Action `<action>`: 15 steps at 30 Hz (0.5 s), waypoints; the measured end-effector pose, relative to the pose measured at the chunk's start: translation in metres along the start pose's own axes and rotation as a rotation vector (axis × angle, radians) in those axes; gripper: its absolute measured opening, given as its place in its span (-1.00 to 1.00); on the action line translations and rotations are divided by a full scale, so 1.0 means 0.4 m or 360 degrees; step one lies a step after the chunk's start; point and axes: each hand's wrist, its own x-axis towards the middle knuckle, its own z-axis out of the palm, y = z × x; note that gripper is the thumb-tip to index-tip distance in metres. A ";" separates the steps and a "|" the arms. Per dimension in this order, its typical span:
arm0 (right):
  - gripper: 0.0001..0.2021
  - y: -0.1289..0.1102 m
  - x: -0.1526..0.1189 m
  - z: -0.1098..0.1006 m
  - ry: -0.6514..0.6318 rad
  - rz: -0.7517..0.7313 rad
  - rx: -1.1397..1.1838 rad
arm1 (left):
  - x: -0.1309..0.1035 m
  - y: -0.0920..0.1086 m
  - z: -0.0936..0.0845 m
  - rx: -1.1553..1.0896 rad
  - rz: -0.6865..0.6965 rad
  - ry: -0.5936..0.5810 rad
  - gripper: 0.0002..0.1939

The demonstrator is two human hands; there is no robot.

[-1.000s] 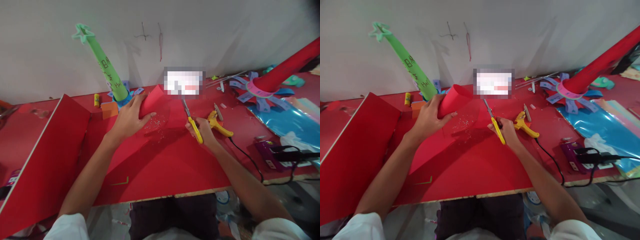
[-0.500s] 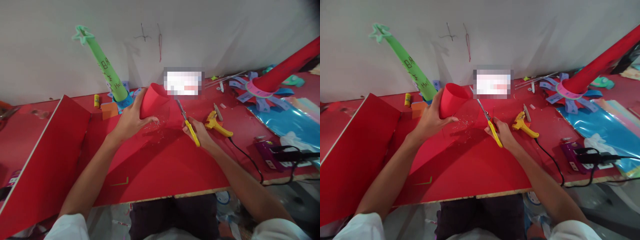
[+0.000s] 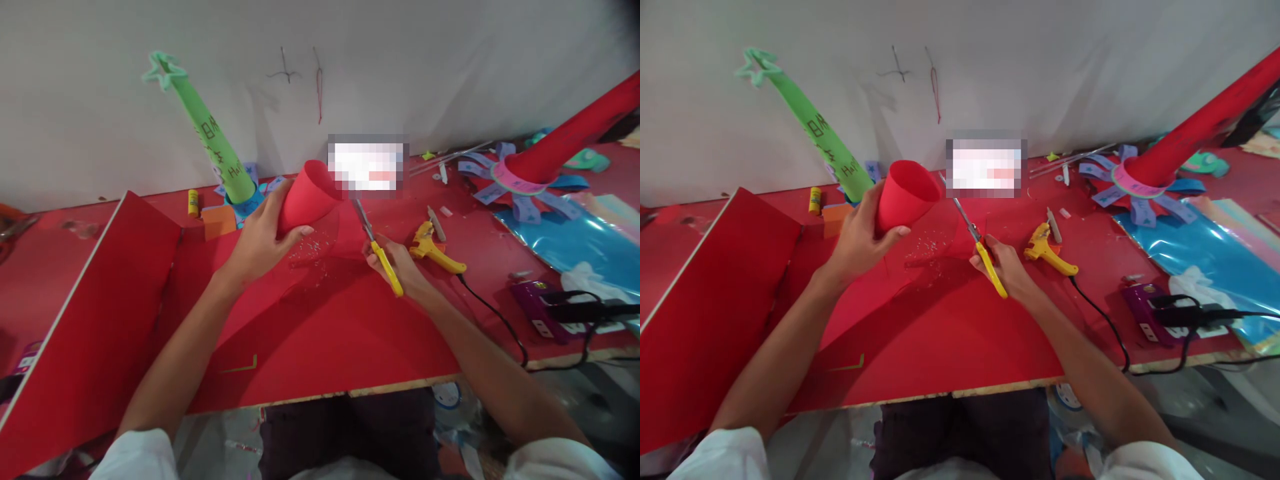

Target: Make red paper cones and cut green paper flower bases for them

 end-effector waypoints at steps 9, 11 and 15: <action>-0.48 -0.004 -0.003 -0.007 -0.0032 0.0015 -0.0082 | 0.000 0.005 0.003 0.0140 -0.0015 -0.0032 -0.02; -0.49 -0.004 -0.002 -0.007 -0.0027 0.0040 -0.0105 | 0.000 0.008 0.003 0.0177 -0.0010 -0.0037 -0.02; -0.50 -0.003 0.001 -0.007 -0.0020 0.0065 -0.0132 | 0.001 0.016 0.002 0.0316 -0.0042 -0.0046 0.00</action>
